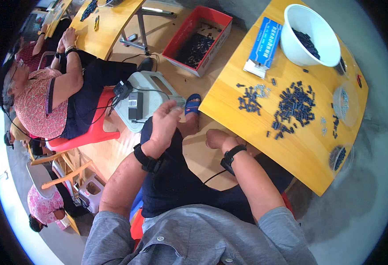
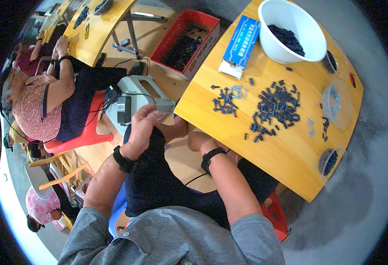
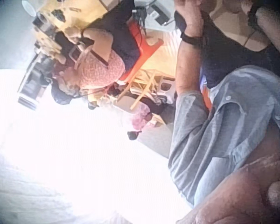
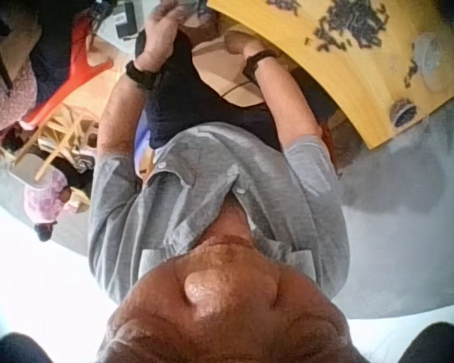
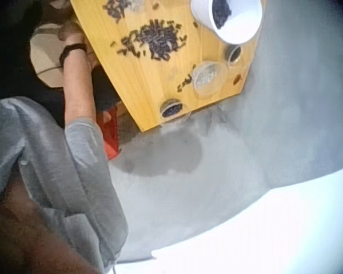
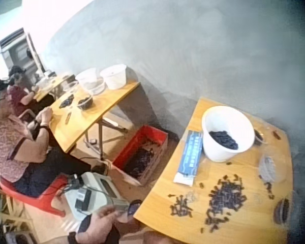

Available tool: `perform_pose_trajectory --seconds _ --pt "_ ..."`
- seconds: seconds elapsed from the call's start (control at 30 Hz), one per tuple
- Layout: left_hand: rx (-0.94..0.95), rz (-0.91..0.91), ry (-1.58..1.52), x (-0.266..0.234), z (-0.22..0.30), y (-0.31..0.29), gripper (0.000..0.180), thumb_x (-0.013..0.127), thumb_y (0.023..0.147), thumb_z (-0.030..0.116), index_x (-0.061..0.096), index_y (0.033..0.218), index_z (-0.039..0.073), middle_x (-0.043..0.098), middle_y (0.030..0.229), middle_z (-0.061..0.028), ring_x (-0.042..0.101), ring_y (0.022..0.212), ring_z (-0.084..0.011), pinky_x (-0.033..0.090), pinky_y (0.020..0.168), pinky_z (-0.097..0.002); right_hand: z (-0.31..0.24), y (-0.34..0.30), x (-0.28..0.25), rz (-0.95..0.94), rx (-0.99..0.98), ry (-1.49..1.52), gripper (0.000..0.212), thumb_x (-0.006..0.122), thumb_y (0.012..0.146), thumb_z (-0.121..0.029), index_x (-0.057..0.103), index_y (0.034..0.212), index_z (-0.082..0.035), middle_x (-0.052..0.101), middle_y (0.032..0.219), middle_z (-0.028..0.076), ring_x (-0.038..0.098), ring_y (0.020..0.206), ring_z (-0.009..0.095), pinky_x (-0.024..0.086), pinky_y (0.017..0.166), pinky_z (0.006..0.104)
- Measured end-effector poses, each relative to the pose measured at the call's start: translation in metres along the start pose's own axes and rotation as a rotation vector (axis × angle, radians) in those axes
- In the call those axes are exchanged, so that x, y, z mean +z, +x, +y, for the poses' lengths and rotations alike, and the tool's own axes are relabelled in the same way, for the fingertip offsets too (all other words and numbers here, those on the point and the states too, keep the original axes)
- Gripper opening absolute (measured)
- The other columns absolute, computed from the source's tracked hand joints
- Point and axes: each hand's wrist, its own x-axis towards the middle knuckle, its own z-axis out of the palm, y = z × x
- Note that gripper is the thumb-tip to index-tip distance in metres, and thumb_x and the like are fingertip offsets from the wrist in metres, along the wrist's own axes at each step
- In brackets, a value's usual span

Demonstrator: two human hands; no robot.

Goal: The person picks up a blue plastic piece and a metal pin from the table, inserts the pin into the plastic piece, and places the assembled component back down.

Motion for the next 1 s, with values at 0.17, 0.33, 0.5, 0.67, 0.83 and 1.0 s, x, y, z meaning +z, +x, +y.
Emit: perform_pose_trajectory --seconds 0.17,0.33,0.5,0.67,0.83,1.0 --pt "0.327 -0.758 0.535 -0.001 -0.02 -0.01 0.023 0.055 0.079 0.004 0.063 0.101 -0.001 0.065 0.082 -0.0141 0.063 0.074 -0.0219 0.05 0.069 -0.0324 0.063 0.036 0.061 0.239 0.036 0.044 0.025 0.052 0.077 -0.014 0.067 0.088 0.002 0.064 0.092 0.026 0.064 0.086 0.037 0.049 0.075 0.0441" --pt "0.262 -1.246 0.903 0.016 -0.019 -0.042 0.029 0.057 0.079 0.011 0.06 0.104 -0.003 0.062 0.101 -0.022 0.058 0.099 -0.0374 0.046 0.086 -0.0426 0.043 0.019 0.024 0.046 0.103 -0.038 0.026 0.056 0.07 -0.014 0.067 0.085 0.003 0.066 0.086 0.024 0.065 0.08 0.036 0.048 0.07 0.0447" --pt "0.303 -1.388 0.971 0.033 -0.04 -0.048 0.021 0.055 0.075 0.009 0.058 0.092 -0.003 0.061 0.095 -0.0229 0.057 0.097 -0.0392 0.045 0.084 -0.0472 0.048 0.009 0.032 0.143 0.226 -0.044 0.028 0.054 0.071 -0.017 0.068 0.086 0.002 0.066 0.091 0.024 0.065 0.081 0.038 0.049 0.072 0.0466" --pt "0.298 -1.409 1.014 0.048 -0.019 -0.06 0.019 0.055 0.072 0.007 0.059 0.088 -0.002 0.062 0.087 -0.023 0.059 0.089 -0.0396 0.046 0.078 -0.0477 0.021 -0.059 0.009 -0.167 -0.174 -0.885 0.03 0.063 0.07 -0.022 0.067 0.089 0.001 0.066 0.095 0.02 0.061 0.095 0.035 0.046 0.084 0.0431" --pt "0.604 -1.444 0.765 0.057 0.042 -0.076 0.015 0.057 0.075 0.009 0.061 0.084 -0.002 0.061 0.08 -0.0217 0.061 0.08 -0.036 0.048 0.068 -0.0432 0.01 -0.134 0.011 0.256 -0.391 -0.018 0.035 0.06 0.076 -0.023 0.062 0.104 -0.002 0.062 0.103 0.021 0.057 0.103 0.034 0.044 0.089 0.0404" --pt "0.859 -0.91 0.532 0.008 0.09 -0.044 0.025 0.06 0.079 0.005 0.063 0.103 0.001 0.065 0.088 -0.0154 0.063 0.08 -0.029 0.05 0.073 -0.0348 -0.051 -0.211 -0.033 0.165 -0.174 0.069 0.019 0.057 0.079 -0.012 0.058 0.091 0.002 0.059 0.092 0.022 0.057 0.093 0.037 0.047 0.078 0.0438"
